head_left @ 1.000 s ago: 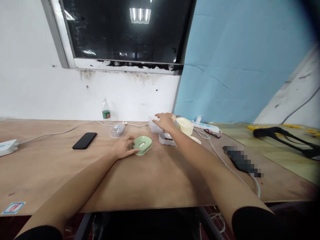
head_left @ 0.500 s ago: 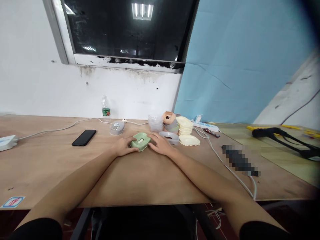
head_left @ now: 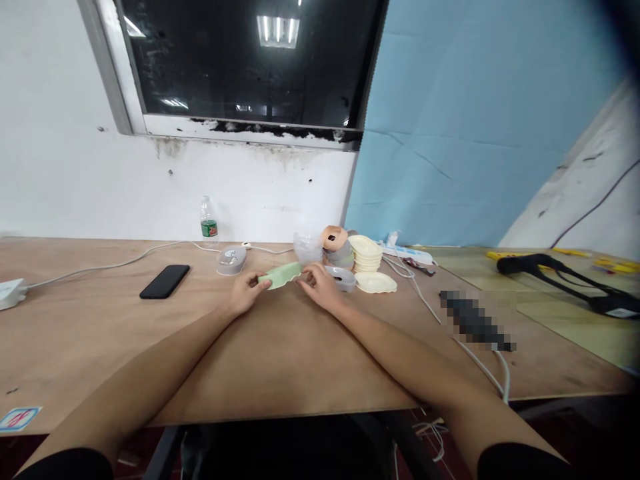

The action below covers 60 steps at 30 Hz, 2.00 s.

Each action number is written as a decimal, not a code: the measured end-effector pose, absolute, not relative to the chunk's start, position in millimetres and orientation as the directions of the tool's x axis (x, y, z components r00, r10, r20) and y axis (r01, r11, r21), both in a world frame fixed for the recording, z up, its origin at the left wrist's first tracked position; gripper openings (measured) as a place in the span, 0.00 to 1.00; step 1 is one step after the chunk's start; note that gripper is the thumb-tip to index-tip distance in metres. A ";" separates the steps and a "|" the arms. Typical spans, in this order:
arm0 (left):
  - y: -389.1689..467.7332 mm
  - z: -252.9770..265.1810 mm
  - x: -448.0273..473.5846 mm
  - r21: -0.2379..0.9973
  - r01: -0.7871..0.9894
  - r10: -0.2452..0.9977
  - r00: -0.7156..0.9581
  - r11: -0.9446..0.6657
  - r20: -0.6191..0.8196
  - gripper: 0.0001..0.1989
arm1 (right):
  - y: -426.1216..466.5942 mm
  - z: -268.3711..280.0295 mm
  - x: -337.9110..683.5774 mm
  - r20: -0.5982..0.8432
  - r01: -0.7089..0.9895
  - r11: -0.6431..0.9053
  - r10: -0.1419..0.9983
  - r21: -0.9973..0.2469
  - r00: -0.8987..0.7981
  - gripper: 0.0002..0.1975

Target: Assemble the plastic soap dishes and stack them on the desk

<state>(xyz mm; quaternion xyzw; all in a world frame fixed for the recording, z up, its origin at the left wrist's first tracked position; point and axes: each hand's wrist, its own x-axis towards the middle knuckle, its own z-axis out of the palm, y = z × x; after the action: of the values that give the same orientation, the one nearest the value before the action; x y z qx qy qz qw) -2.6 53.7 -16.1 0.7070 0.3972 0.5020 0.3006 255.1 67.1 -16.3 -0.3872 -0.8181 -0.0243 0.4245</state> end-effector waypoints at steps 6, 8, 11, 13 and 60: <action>51.6 -13.2 0.2 0.923 0.137 0.928 0.161 -0.359 0.337 0.25 | 65.7 -12.6 255.9 0.727 0.691 0.683 0.596 -0.236 -0.340 0.10; 53.8 -14.4 0.1 0.941 0.093 0.940 0.141 -0.325 0.311 0.26 | 63.7 -10.6 255.4 0.720 0.698 0.685 0.591 -0.211 -0.363 0.11; 56.6 -16.0 -0.7 0.941 0.084 0.942 0.104 -0.328 0.319 0.26 | 61.3 -8.6 253.9 0.715 0.714 0.678 0.586 -0.175 -0.381 0.12; 56.9 -15.8 -1.4 0.929 0.112 0.935 0.090 -0.352 0.343 0.25 | 60.1 -7.7 252.8 0.708 0.724 0.672 0.588 -0.159 -0.391 0.12; 63.4 -21.4 -13.5 0.898 0.284 0.942 0.128 -0.335 0.311 0.23 | 60.0 -11.3 493.5 0.648 0.969 0.236 0.749 -0.071 -0.135 0.19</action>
<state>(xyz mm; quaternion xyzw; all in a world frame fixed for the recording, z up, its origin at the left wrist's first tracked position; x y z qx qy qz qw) -13.5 63.4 -21.4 0.6657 0.4602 0.4738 0.3472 493.5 60.0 -11.3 -0.5887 -0.7297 -0.1875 0.2929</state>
